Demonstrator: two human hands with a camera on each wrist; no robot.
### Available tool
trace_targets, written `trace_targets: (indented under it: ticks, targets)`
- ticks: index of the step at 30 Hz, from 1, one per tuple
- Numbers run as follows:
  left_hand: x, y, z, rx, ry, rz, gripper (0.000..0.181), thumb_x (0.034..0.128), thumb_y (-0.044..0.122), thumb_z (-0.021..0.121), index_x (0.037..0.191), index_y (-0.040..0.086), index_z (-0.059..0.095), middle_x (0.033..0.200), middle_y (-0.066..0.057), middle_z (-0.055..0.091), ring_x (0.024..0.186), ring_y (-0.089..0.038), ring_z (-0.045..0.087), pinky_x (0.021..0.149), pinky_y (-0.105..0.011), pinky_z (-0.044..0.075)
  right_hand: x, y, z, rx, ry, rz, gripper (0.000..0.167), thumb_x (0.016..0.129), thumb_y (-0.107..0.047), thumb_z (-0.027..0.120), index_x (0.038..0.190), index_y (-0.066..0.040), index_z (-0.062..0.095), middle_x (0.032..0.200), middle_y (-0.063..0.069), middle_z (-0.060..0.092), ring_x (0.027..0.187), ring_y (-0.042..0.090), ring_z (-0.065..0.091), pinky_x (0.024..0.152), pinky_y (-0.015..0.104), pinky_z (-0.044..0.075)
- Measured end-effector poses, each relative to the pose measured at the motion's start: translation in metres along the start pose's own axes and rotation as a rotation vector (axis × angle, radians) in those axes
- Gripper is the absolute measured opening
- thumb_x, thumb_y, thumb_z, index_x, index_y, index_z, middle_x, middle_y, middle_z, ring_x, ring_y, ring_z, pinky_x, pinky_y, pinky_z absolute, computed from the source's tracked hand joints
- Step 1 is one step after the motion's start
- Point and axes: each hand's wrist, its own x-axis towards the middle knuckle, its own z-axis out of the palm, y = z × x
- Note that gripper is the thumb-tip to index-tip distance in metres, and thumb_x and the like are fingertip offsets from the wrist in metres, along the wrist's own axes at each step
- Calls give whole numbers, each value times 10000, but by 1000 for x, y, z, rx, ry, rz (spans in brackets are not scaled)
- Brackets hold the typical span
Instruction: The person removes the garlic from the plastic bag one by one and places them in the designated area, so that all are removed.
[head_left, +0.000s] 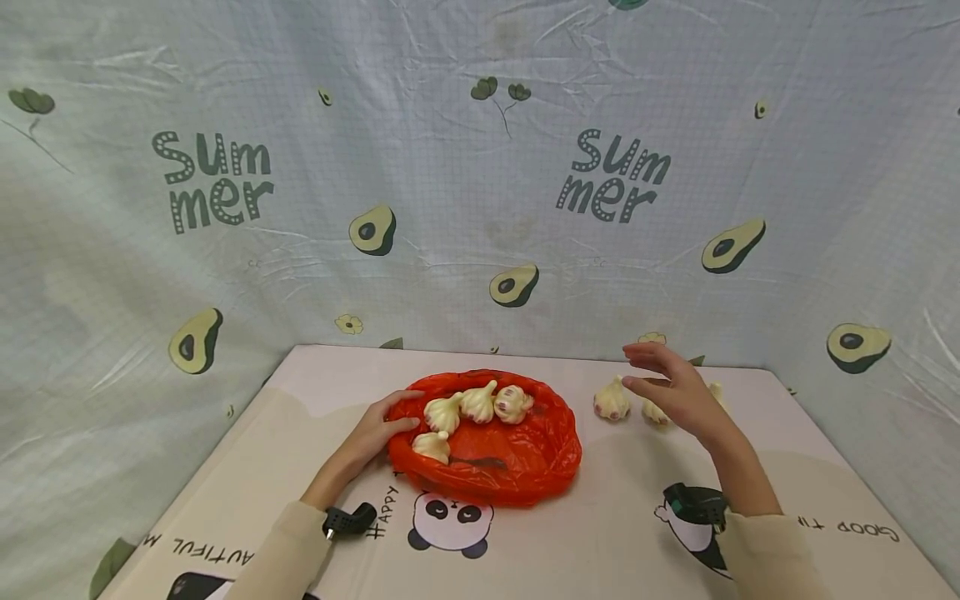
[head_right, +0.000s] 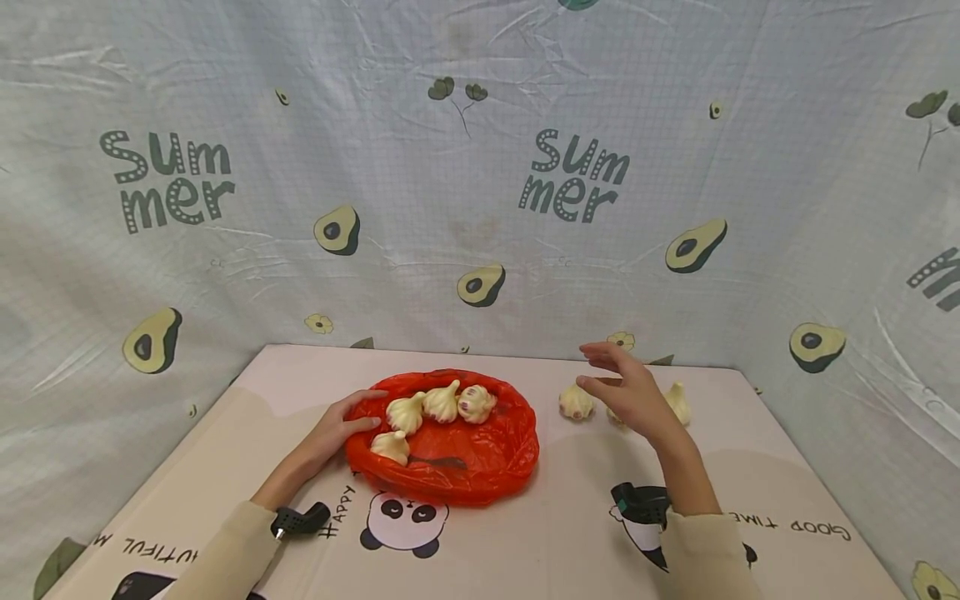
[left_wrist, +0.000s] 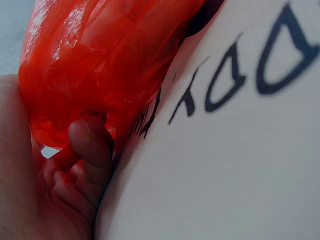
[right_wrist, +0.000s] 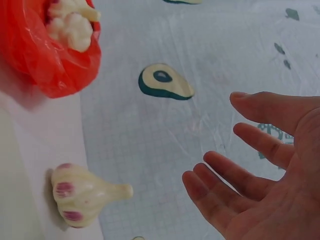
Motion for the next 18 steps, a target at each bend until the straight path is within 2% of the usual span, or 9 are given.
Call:
trace_targets:
  ticks: [1, 3, 5, 8, 11, 18]
  targets:
    - [0, 0, 0, 0, 1, 0, 501, 983, 178, 618, 1475, 137, 535, 1611, -190, 417, 1455, -434, 432, 1166, -567, 442, 0, -1, 2, 5, -5, -2, 523, 1003, -196, 673, 1462, -29, 487, 1479, 230, 521, 1393, 428, 489, 963, 35, 413]
    - [0, 0, 0, -2, 3, -4, 501, 982, 178, 620, 1475, 139, 537, 1611, -189, 417, 1456, -435, 430, 1163, -568, 444, 1, -3, 5, 9, -14, -7, 508, 1001, -192, 675, 1453, -38, 499, 1474, 223, 529, 1388, 425, 497, 1029, 146, 495]
    - [0, 0, 0, -3, 4, -8, 505, 982, 185, 622, 1478, 144, 533, 1616, -185, 411, 1461, -435, 424, 1160, -566, 448, 3, -5, 9, 6, -25, -13, 500, 1004, -194, 671, 1447, -38, 502, 1474, 222, 531, 1383, 426, 503, 1089, 327, 534]
    - [0, 0, 0, -6, 5, -13, 508, 983, 188, 626, 1480, 151, 532, 1620, -180, 408, 1464, -434, 421, 1153, -562, 457, 6, -6, 16, -4, -44, -20, 494, 1009, -193, 663, 1445, -30, 498, 1480, 224, 529, 1375, 435, 509, 1102, 572, 485]
    - [0, -1, 0, -8, 6, -13, 507, 983, 183, 625, 1480, 152, 533, 1620, -178, 409, 1465, -434, 422, 1148, -559, 462, 8, -7, 24, -6, -63, -16, 487, 1013, -199, 654, 1442, -35, 494, 1484, 217, 529, 1376, 442, 509, 1101, 615, 474]
    - [1, -2, -1, -9, 4, -14, 506, 984, 196, 626, 1480, 154, 531, 1615, -175, 418, 1462, -430, 429, 1153, -558, 459, 14, -17, 39, 41, -92, -18, 488, 1006, -212, 662, 1440, -55, 504, 1474, 208, 548, 1352, 420, 545, 1089, 583, 507]
